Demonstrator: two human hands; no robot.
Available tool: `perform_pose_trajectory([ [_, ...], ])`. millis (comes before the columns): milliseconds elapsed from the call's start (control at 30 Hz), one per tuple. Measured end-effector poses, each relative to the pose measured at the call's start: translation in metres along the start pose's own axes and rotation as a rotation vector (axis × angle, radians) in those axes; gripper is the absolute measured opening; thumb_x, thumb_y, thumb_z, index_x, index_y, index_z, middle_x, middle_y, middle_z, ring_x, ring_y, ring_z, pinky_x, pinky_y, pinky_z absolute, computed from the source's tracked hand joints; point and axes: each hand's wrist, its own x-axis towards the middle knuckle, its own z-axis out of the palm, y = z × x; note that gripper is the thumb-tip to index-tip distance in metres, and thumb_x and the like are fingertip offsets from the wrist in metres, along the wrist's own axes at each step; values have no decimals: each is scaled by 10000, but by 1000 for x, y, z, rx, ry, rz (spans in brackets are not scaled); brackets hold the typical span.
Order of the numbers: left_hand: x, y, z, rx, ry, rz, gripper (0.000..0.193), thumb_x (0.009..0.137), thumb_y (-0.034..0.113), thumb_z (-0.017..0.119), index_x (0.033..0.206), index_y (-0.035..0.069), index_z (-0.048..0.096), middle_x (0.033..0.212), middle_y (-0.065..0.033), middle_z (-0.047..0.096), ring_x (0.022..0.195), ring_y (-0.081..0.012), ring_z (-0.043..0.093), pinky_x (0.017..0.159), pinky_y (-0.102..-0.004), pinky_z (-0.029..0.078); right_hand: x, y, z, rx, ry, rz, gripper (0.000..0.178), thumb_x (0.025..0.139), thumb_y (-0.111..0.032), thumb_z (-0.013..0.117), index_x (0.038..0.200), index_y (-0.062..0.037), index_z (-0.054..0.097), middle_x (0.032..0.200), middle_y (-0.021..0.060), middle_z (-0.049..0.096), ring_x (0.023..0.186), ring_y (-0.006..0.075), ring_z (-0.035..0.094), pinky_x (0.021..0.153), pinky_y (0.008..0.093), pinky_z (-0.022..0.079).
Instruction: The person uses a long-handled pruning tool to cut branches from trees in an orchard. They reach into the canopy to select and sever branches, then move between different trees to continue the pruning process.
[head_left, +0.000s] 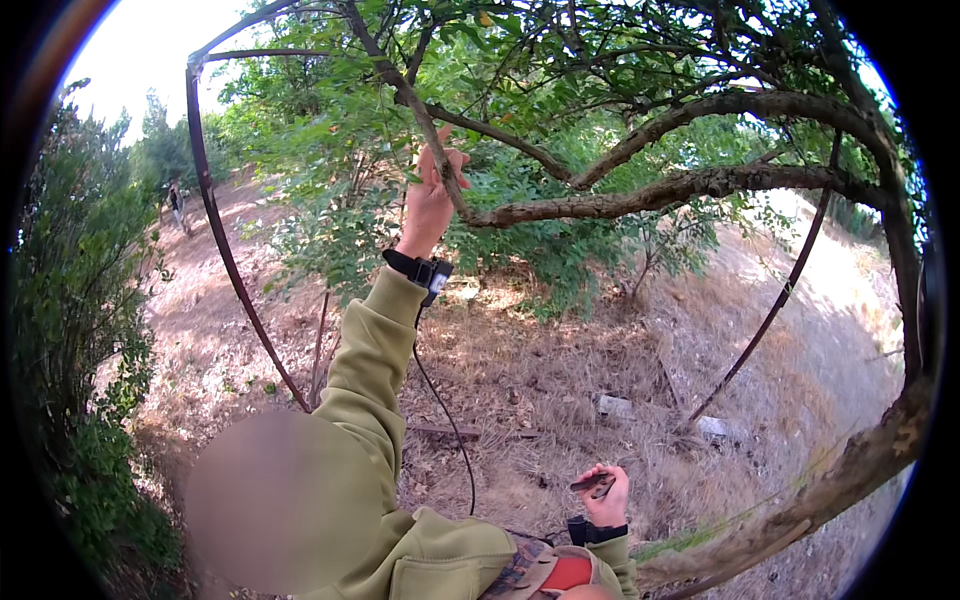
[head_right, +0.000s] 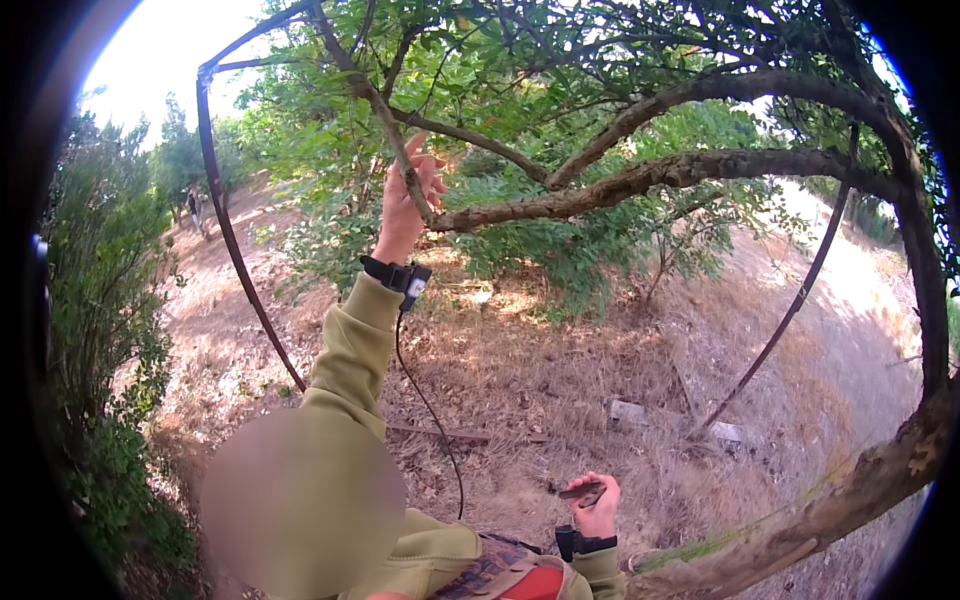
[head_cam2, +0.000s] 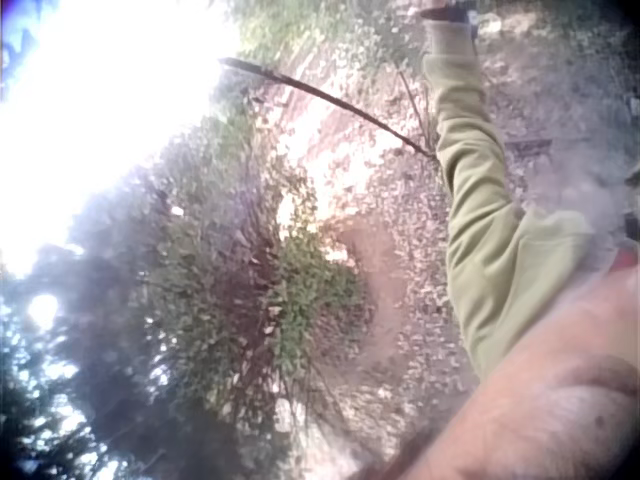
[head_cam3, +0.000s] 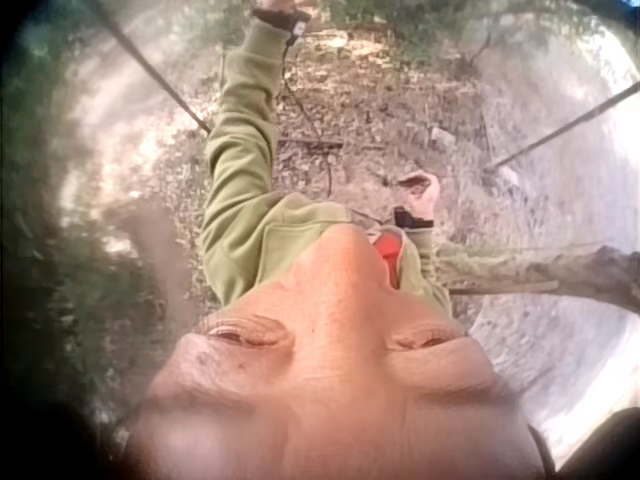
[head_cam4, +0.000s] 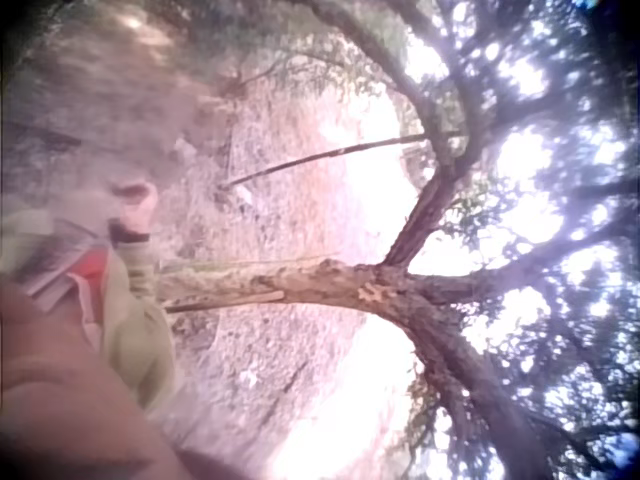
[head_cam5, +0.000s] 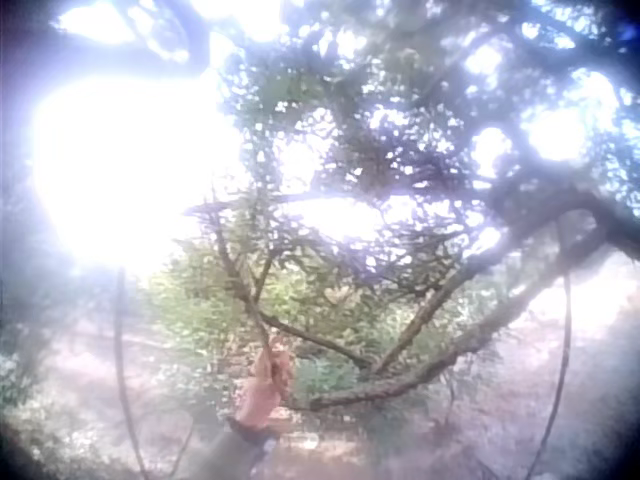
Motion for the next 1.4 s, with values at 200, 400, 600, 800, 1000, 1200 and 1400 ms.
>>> perform_pose_trajectory([
  [200,18,-3,32,386,81,238,514,1009,251,500,1457,52,341,694,-6,575,508,-42,459,458,-206,366,-5,-4,3,26,28,-23,132,803,-157,541,806,-27,559,741,68,579,680,205,570,686,368,499],
  [400,34,6,52,709,255,249,433,937,245,629,1286,0,550,548,-28,546,495,-54,498,463,-255,386,-1,-12,-9,29,43,-65,153,817,-186,535,814,-37,569,735,66,568,683,221,570,691,396,503],
  [600,41,16,72,979,389,279,410,853,310,703,1151,35,648,586,-103,616,527,-252,596,533,-350,461,1,-14,-10,41,51,-79,145,814,-179,537,806,-38,568,739,67,573,685,218,571,695,387,500],
  [800,47,10,76,1206,453,353,257,861,296,690,1000,80,670,595,-83,620,545,-280,618,525,-377,468,-1,-17,-6,44,66,-81,145,815,-182,539,798,-41,567,749,73,569,686,223,572,700,394,503],
  [1000,47,-6,77,1029,443,410,123,900,213,635,852,107,596,578,-62,593,500,-264,582,468,-372,417,5,-20,-15,38,87,-109,145,818,-187,542,819,-43,560,759,71,572,689,222,572,711,399,505],
  [1200,48,-15,67,653,397,485,51,902,107,632,897,62,607,559,-27,549,460,-129,504,446,-283,366,10,-19,-16,37,59,-98,152,824,-192,536,831,-42,561,763,72,574,693,224,575,718,407,504],
  [1400,43,-19,60,64,307,320,54,943,53,573,974,8,567,676,-2,580,538,-51,501,469,-205,384,16,-18,-13,12,89,-69,147,821,-184,533,831,-40,561,760,76,570,698,230,573,713,409,499],
])
